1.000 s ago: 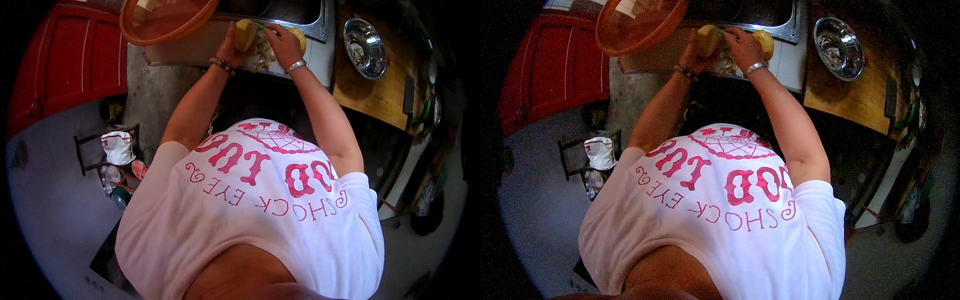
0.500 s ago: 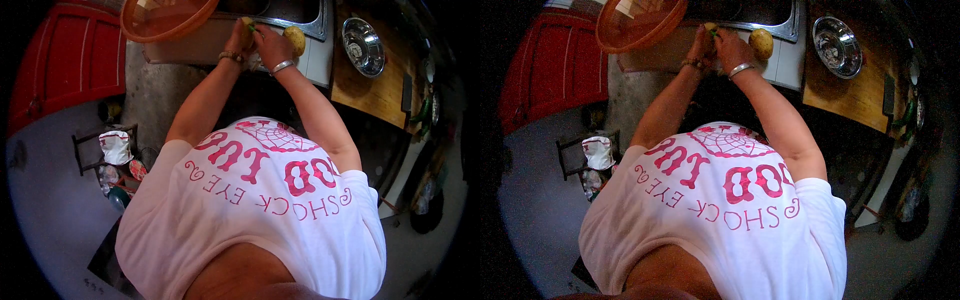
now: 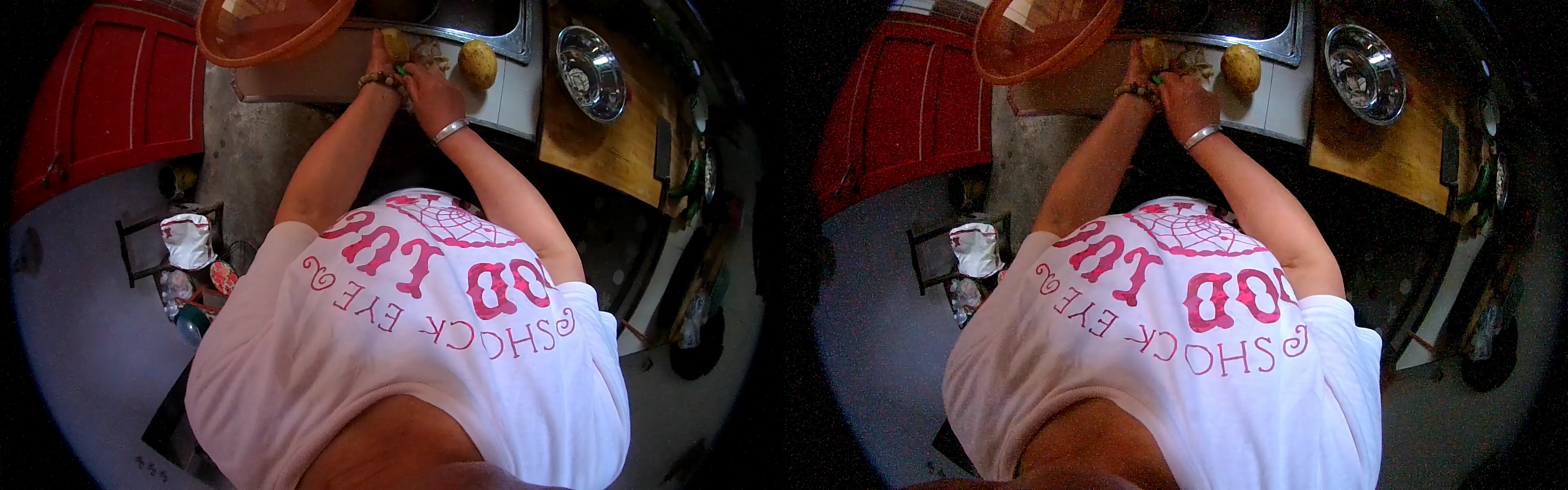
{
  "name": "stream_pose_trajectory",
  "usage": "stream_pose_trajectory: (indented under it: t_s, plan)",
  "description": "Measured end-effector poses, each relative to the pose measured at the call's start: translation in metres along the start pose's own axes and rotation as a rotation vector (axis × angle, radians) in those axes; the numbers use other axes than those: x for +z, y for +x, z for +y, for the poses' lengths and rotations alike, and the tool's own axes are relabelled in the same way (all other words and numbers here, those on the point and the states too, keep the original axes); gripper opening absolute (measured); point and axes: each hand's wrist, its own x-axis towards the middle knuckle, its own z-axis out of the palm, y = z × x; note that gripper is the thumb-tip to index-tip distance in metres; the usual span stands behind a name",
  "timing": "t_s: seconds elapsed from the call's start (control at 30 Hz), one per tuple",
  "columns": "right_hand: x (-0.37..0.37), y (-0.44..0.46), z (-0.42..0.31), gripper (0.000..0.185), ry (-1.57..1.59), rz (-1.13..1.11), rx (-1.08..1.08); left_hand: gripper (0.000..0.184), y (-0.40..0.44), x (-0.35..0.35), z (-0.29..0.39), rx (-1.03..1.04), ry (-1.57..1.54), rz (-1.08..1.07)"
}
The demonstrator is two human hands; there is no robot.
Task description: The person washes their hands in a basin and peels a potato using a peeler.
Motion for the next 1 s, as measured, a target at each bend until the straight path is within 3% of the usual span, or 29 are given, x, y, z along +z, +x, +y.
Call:
stream_pose_trajectory:
  t_s: [0.1, 0.2, 0.27, 0.3, 0.37, 0.47, 0.6, 0.67, 0.7, 0.77, 0.9, 1.0]
  plan:
    - [0.002, -0.006, 0.0, 0.024, -0.036, -0.134, 0.066, 0.061, 0.009, -0.009, 0.002, -0.014, -0.16, -0.038]
    - [0.013, -0.003, 0.009, 0.025, 0.145, -0.048, 0.09, 0.062, 0.008, -0.012, 0.014, 0.063, -0.064, -0.073]
    - [0.023, 0.006, 0.026, 0.024, 0.533, 0.176, 0.128, 0.061, 0.009, -0.011, 0.018, 0.205, 0.204, -0.169]
    - [0.019, 0.006, 0.032, 0.024, 0.531, 0.178, 0.126, 0.061, 0.009, -0.012, 0.018, 0.206, 0.203, -0.171]
    - [0.008, 0.008, 0.041, 0.024, 1.342, -0.256, 0.851, 0.069, 0.007, -0.013, 0.018, 0.325, 0.205, -0.082]
    - [0.001, 0.012, 0.041, 0.021, 1.434, -0.236, 0.854, 0.052, 0.001, -0.018, 0.025, 0.152, -0.017, -0.24]
    - [-0.007, 0.021, 0.036, 0.025, 1.195, -0.169, 0.708, 0.049, -0.001, -0.023, 0.023, -0.014, -0.123, -0.287]
    - [-0.002, 0.034, 0.043, 0.031, 0.594, 0.006, 0.256, 0.05, -0.006, -0.025, 0.024, -0.064, -0.004, -0.306]
    - [-0.002, 0.037, 0.042, 0.031, 0.594, 0.006, 0.256, 0.05, -0.008, -0.024, 0.024, -0.064, -0.004, -0.305]
    - [-0.005, 0.044, 0.038, 0.033, 0.325, 0.162, 0.031, 0.054, -0.012, -0.021, 0.021, -0.012, 0.153, -0.377]
    - [-0.024, 0.037, 0.016, 0.032, 0.217, -0.003, 0.076, 0.057, -0.013, -0.016, 0.016, 0.01, 0.176, -0.348]
    - [-0.018, 0.019, 0.014, 0.031, 0.126, -0.124, 0.006, 0.058, -0.013, -0.013, 0.015, 0.041, 0.091, -0.2]
